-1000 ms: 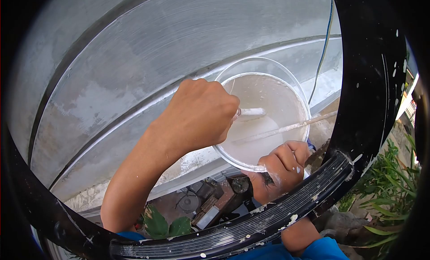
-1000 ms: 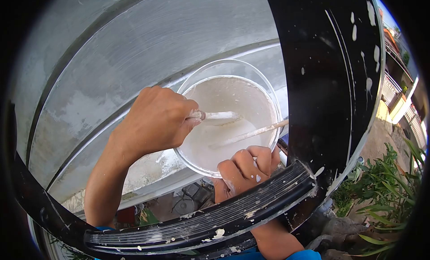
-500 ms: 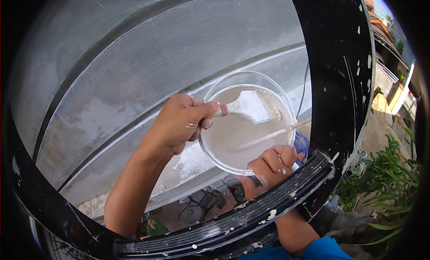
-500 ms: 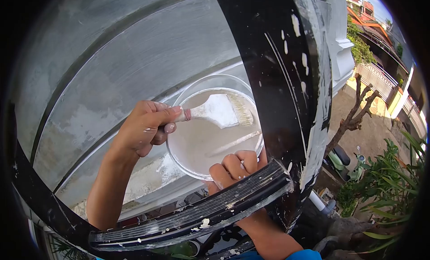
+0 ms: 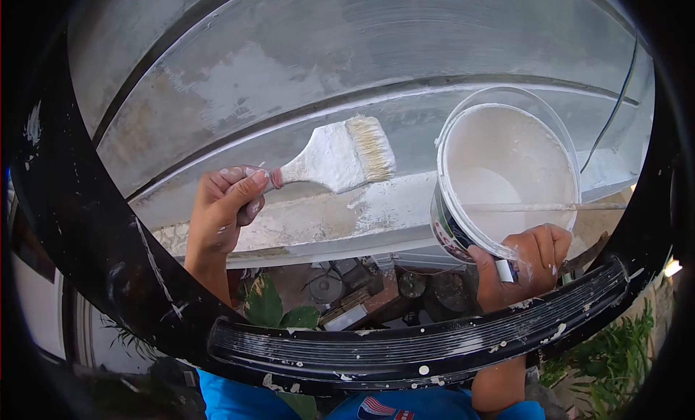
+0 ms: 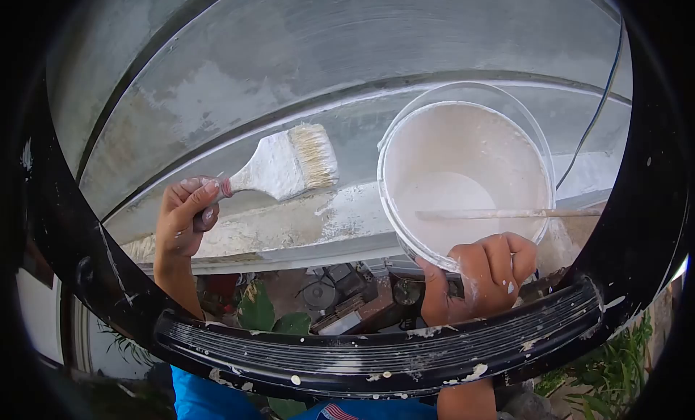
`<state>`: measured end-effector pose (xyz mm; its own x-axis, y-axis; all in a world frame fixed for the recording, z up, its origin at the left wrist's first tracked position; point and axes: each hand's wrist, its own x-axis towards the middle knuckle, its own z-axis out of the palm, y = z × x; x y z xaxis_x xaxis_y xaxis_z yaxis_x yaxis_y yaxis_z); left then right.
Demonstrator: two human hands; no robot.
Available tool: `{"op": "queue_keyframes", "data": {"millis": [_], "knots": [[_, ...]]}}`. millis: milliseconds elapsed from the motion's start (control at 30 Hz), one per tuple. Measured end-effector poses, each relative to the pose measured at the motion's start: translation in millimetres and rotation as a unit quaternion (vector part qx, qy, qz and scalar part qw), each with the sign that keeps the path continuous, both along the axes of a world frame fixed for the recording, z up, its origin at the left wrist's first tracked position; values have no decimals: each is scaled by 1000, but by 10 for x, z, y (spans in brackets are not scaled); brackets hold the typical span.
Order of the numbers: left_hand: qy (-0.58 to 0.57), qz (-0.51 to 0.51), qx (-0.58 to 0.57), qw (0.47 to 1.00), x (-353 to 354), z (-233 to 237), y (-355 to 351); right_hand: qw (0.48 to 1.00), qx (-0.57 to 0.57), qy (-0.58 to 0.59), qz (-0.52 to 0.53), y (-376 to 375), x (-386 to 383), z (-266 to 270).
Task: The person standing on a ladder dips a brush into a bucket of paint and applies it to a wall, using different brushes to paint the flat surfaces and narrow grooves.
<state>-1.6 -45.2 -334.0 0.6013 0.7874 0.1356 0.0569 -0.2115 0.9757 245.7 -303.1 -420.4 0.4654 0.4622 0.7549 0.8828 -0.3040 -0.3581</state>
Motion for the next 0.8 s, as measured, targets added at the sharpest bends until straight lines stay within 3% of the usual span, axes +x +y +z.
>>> {"op": "queue_keyframes", "data": {"millis": [133, 267, 367, 467, 567, 800], "knots": [[146, 50, 92, 984, -253, -134, 188, 1000, 8, 14, 2, 7, -17, 8], [353, 58, 160, 920, -92, -146, 418, 1000, -17, 6, 6, -21, -6, 23], [327, 103, 227, 912, 57, -108, 407, 999, -34, 7, 2, -41, -23, 39], [357, 140, 216, 898, 128, -80, 373, 999, -47, -4, -4, -56, -13, 36], [334, 125, 163, 920, 58, -102, 472, 999, -45, -3, -7, -64, -14, 13], [143, 82, 183, 969, 52, -443, 552, 999, -50, 13, 1, -85, -36, 45]]}}
